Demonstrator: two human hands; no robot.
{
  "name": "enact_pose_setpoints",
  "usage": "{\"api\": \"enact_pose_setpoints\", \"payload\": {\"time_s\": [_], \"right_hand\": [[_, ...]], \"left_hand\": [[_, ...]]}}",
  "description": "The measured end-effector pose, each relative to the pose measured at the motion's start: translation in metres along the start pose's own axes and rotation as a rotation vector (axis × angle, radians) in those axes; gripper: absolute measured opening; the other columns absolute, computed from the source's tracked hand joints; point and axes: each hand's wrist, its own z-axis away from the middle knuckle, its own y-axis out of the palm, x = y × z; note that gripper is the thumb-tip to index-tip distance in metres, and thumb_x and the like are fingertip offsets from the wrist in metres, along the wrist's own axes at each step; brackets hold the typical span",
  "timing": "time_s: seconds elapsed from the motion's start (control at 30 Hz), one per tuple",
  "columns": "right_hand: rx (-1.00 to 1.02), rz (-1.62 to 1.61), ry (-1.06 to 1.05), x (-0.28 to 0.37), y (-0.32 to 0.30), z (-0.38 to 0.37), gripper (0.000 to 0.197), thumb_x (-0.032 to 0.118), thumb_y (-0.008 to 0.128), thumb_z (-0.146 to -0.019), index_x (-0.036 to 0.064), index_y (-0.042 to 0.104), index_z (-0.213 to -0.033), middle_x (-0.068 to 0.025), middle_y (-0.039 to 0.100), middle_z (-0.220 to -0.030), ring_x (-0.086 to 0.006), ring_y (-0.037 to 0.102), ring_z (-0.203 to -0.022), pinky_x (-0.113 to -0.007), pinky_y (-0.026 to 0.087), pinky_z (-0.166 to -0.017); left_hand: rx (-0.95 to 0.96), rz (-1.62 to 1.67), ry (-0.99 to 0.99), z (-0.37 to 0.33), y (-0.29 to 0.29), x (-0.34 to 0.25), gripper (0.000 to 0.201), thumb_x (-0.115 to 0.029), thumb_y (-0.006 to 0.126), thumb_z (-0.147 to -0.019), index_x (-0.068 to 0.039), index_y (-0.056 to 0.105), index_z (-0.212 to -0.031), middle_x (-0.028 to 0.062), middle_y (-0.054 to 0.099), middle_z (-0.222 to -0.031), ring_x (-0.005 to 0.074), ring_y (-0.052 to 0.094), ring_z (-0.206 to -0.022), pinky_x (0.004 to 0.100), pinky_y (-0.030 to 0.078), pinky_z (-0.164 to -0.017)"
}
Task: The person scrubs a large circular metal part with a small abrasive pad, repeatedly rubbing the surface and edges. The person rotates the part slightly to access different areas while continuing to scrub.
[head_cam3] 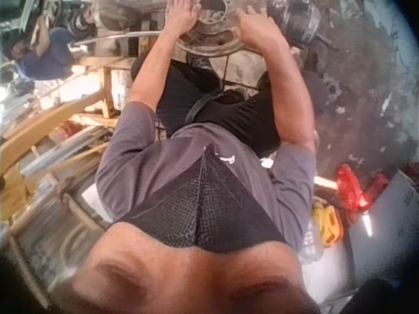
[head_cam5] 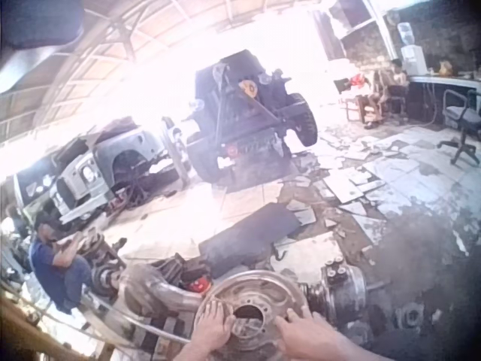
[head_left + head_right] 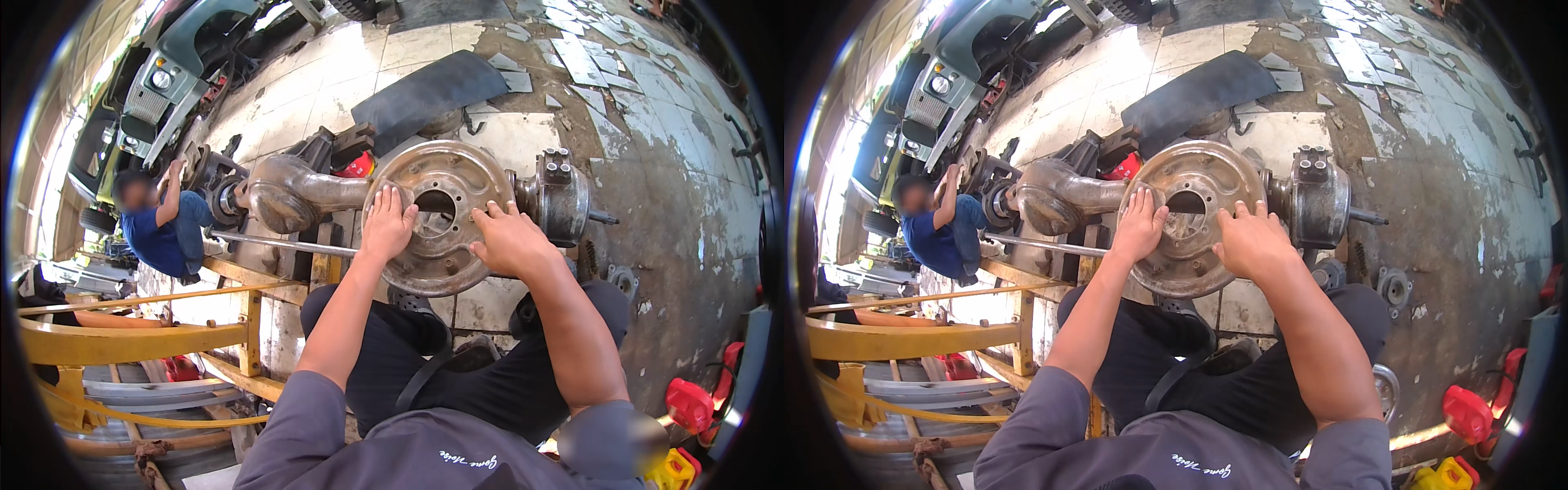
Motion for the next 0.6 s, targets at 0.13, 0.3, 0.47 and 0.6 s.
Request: {"api": "enact_pose_setpoints", "payload": {"time_s": [0.13, 0.3, 0.47, 0.6], "right_hand": [[0.021, 0.000, 0.007, -0.005, -0.004, -0.001, 0.065, 0.037, 0.059, -0.099, 0.0051, 0.040, -0.152, -0.0241, 0.036, -0.158, -0.0467, 0.033, -0.146, -0.052, 0.034, -0.118], [0.012, 0.004, -0.007, -0.002, -0.003, 0.000, 0.066, 0.036, 0.060, -0.098, 0.0041, 0.040, -0.152, -0.0251, 0.037, -0.157, -0.0464, 0.033, -0.146, -0.051, 0.034, -0.118], [0.020, -0.021, -0.010, -0.001, -0.003, -0.004, 0.066, 0.036, 0.060, -0.098, 0.0045, 0.040, -0.152, -0.0251, 0.037, -0.157, -0.0454, 0.034, -0.146, -0.051, 0.033, -0.118], [0.008, -0.008, -0.010, -0.001, -0.003, -0.002, 0.065, 0.036, 0.060, -0.098, 0.0046, 0.041, -0.152, -0.0254, 0.038, -0.157, -0.0450, 0.034, -0.146, -0.051, 0.034, -0.118]], "left_hand": [[-0.007, -0.037, 0.048, 0.006, 0.013, -0.017, 0.079, -0.055, 0.034, -0.106, 0.007, 0.029, -0.154, 0.0274, 0.024, -0.163, 0.0423, 0.021, -0.152, 0.0510, 0.021, -0.123], [-0.030, -0.001, 0.059, 0.003, 0.011, -0.013, 0.077, -0.052, 0.035, -0.106, 0.008, 0.029, -0.153, 0.0295, 0.024, -0.161, 0.0444, 0.022, -0.151, 0.0538, 0.022, -0.122], [-0.017, -0.102, 0.011, -0.017, 0.013, -0.023, 0.078, -0.055, 0.033, -0.106, 0.005, 0.027, -0.155, 0.0253, 0.022, -0.164, 0.0396, 0.020, -0.153, 0.0505, 0.019, -0.124], [0.030, -0.025, 0.140, -0.003, 0.005, -0.019, 0.081, -0.058, 0.032, -0.105, 0.004, 0.026, -0.156, 0.0239, 0.020, -0.165, 0.0389, 0.018, -0.154, 0.0511, 0.017, -0.124]]}}
